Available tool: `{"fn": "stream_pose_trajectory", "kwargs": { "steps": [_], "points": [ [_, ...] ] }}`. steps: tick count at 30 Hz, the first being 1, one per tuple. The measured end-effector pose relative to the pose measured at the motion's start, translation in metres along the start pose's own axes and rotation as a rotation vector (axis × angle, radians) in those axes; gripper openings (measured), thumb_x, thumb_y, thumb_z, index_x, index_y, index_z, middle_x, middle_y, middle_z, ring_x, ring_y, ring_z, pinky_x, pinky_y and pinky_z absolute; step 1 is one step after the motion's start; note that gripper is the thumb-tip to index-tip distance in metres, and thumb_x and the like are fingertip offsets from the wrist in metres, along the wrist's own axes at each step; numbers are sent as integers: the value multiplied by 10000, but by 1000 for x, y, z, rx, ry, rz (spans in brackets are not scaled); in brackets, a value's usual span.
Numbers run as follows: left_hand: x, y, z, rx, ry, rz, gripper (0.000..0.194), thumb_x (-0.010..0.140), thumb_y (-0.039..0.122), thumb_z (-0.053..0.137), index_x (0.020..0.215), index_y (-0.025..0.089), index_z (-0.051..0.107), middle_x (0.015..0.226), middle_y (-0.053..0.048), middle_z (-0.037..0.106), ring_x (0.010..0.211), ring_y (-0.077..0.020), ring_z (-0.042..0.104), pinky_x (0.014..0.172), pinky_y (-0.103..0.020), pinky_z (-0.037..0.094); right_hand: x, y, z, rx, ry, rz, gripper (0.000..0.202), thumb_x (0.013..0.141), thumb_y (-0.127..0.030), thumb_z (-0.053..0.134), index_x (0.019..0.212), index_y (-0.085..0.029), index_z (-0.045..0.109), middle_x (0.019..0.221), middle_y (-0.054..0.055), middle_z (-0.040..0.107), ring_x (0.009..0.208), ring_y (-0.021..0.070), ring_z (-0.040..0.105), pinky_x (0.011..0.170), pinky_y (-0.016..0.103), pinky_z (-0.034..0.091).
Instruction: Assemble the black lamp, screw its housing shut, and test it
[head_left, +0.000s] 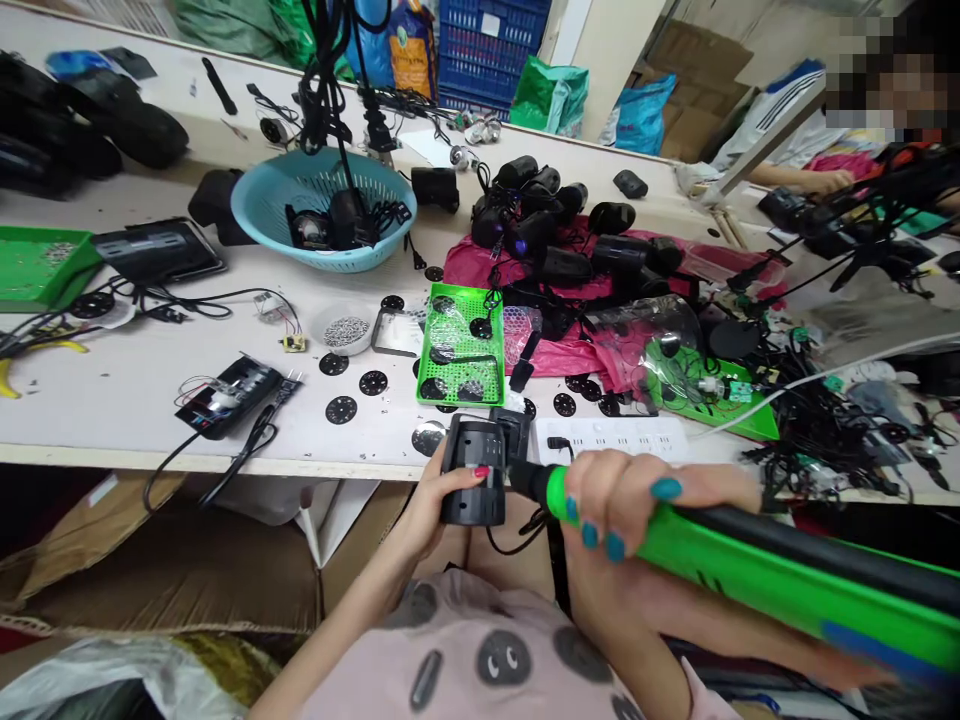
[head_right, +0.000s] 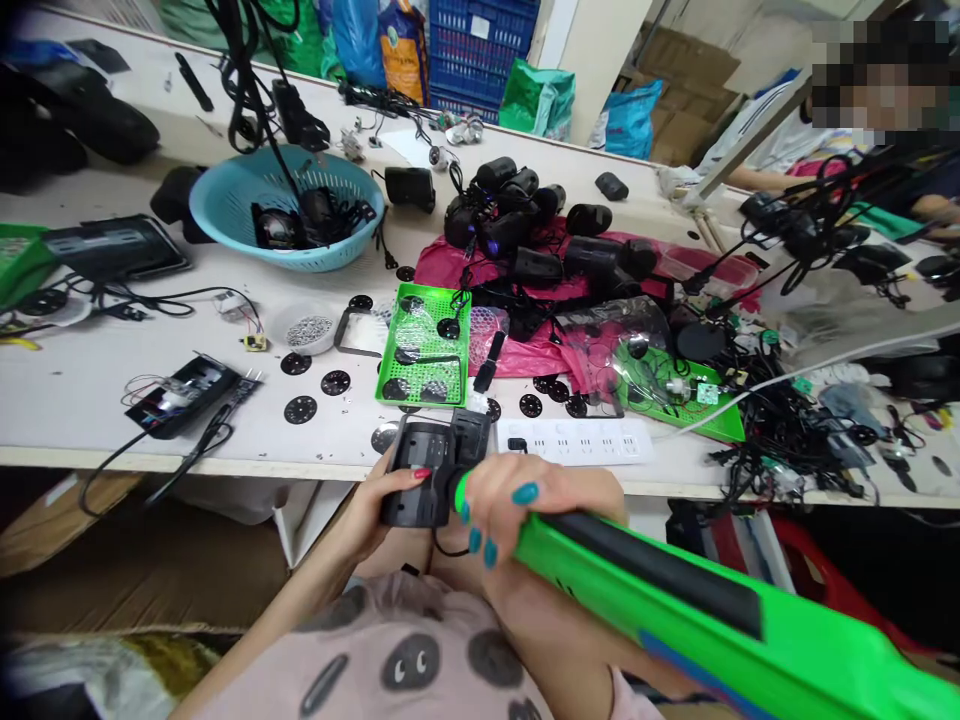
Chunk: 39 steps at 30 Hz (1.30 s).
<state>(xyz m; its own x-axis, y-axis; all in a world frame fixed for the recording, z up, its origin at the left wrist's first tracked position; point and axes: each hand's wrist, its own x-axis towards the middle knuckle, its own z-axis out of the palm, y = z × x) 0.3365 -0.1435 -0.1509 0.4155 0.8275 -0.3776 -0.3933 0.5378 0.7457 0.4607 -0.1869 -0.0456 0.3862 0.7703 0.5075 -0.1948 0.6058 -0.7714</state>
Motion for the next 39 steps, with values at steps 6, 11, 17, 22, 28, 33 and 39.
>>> {"fn": "stream_pose_trajectory", "kwargs": {
  "steps": [6, 11, 17, 22, 28, 33, 39],
  "points": [
    [1, 7, 5, -80, 67, 55, 431, 653, 267, 774, 1066, 188, 678, 984, -19, 712, 846, -181, 608, 741, -259, 478, -8, 0, 4, 152, -87, 147, 747, 830, -909, 285, 954, -263, 640, 532, -50, 465, 456, 139, 420, 498, 300, 393],
    [0, 3, 11, -12, 87, 134, 387, 658, 260, 781, 1032, 207, 698, 929, 14, 699, 858, -174, 582, 810, -255, 461, -13, 12, -1, 202, -206, 263, 726, 819, -891, 384, 981, -245, 672, 590, -12, 528, 525, 172, 487, 533, 322, 408],
    [0, -1, 10, -11, 107, 149, 370, 696, 266, 768, 1055, 207, 696, 990, 11, 707, 900, -182, 601, 821, -261, 470, -15, 12, 5, 221, -90, 208, 709, 810, -900, 390, 886, -244, 650, 527, -45, 466, 458, 136, 420, 507, 288, 385],
    [5, 4, 3, -96, 167, 142, 483, 672, 301, 801, 1126, 196, 677, 981, -14, 727, 893, -201, 652, 780, -268, 507, 4, 1, -4, 93, -1, 32, 642, 857, -845, 391, 887, -253, 637, 503, -67, 418, 399, 122, 381, 461, 289, 367],
    [5, 2, 1, -193, 171, 91, 535, 645, 317, 808, 1141, 167, 673, 961, -41, 739, 864, -219, 670, 747, -291, 537, 17, 10, -24, 34, 23, -33, 682, 801, -875, 412, 885, -246, 663, 490, -55, 428, 381, 131, 383, 411, 298, 329],
    [2, 0, 7, -152, 126, 130, 551, 668, 296, 789, 1196, 209, 656, 970, -22, 733, 846, -208, 659, 719, -285, 547, 5, 18, -26, 63, -56, 69, 774, 759, -943, 366, 906, -237, 650, 532, -33, 498, 452, 154, 463, 460, 304, 385],
    [-2, 0, 7, -151, 149, 144, 575, 667, 255, 785, 1223, 227, 641, 922, 4, 711, 768, -160, 634, 710, -250, 544, 2, 22, -22, 119, -80, 112, 779, 759, -938, 393, 864, -218, 671, 485, -35, 483, 436, 150, 438, 455, 286, 364]
  ]
}}
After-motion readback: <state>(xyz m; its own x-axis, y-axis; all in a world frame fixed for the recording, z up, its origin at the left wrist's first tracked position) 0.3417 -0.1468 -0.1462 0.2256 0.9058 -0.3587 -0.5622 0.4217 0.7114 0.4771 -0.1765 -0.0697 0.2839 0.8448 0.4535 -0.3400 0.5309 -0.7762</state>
